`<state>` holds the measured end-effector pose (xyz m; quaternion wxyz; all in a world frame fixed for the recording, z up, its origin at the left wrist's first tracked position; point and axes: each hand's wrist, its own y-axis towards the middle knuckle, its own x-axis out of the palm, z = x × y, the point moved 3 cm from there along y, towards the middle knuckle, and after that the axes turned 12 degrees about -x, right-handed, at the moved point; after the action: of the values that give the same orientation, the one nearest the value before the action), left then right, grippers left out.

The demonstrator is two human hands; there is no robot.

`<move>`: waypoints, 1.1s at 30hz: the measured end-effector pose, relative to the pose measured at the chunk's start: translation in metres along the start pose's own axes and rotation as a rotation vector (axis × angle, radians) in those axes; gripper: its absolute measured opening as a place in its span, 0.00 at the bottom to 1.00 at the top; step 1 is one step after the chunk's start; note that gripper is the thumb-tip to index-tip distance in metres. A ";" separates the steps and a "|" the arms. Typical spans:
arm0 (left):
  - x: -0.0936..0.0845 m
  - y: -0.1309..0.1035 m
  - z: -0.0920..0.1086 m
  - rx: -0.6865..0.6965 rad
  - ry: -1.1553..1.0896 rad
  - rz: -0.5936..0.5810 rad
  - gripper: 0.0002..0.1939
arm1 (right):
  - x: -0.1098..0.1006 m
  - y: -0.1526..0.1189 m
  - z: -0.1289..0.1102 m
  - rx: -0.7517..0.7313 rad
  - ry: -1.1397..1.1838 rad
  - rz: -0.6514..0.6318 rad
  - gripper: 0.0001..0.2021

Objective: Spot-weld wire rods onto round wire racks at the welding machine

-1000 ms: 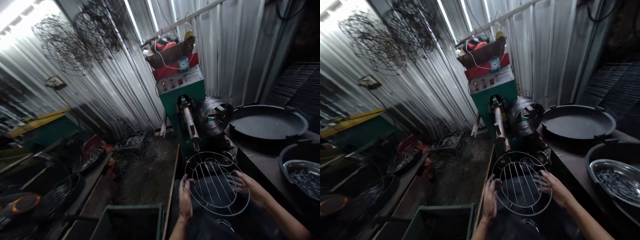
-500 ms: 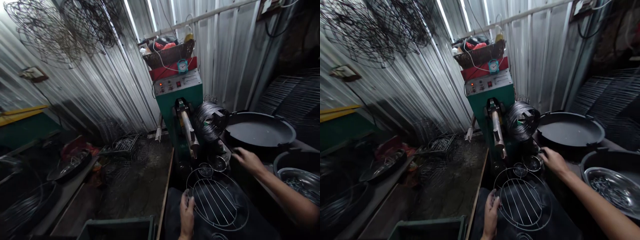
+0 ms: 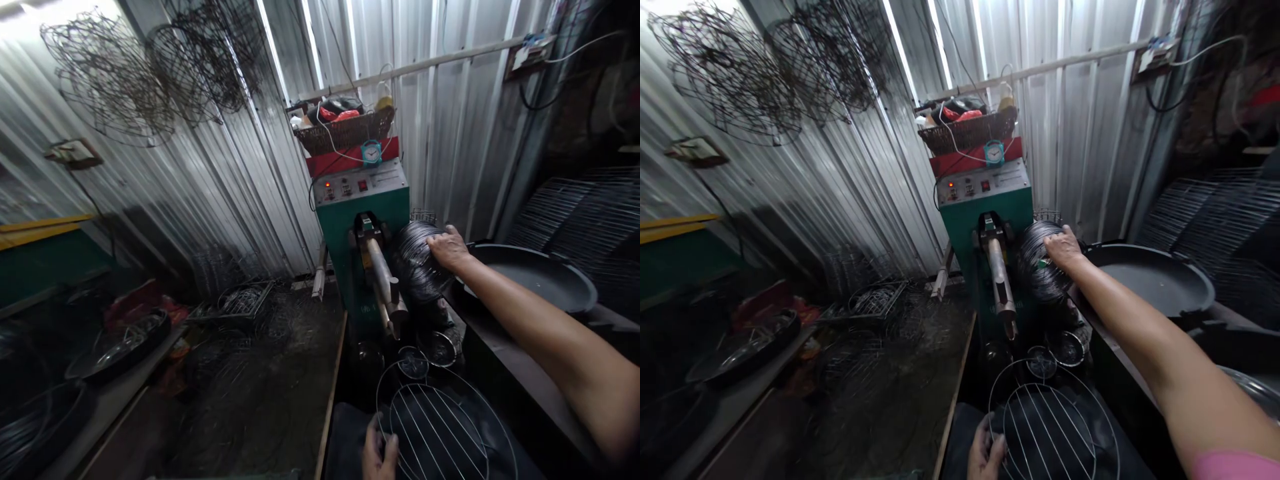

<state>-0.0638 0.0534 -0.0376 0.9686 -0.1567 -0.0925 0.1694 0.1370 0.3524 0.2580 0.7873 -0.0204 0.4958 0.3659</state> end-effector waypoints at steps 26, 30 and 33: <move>0.005 0.000 -0.007 -0.089 -0.068 0.004 0.36 | -0.018 -0.001 0.032 0.021 0.101 0.006 0.14; 0.005 -0.002 -0.003 -0.087 -0.075 0.026 0.36 | -0.016 -0.007 0.050 0.039 0.125 -0.039 0.15; 0.006 -0.003 -0.002 -0.087 -0.080 0.020 0.36 | -0.011 -0.017 0.057 -0.015 0.181 -0.102 0.14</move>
<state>-0.0563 0.0520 -0.0379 0.9546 -0.1929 -0.1370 0.1811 0.1877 0.3561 0.2904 0.7566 -0.0846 0.5605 0.3259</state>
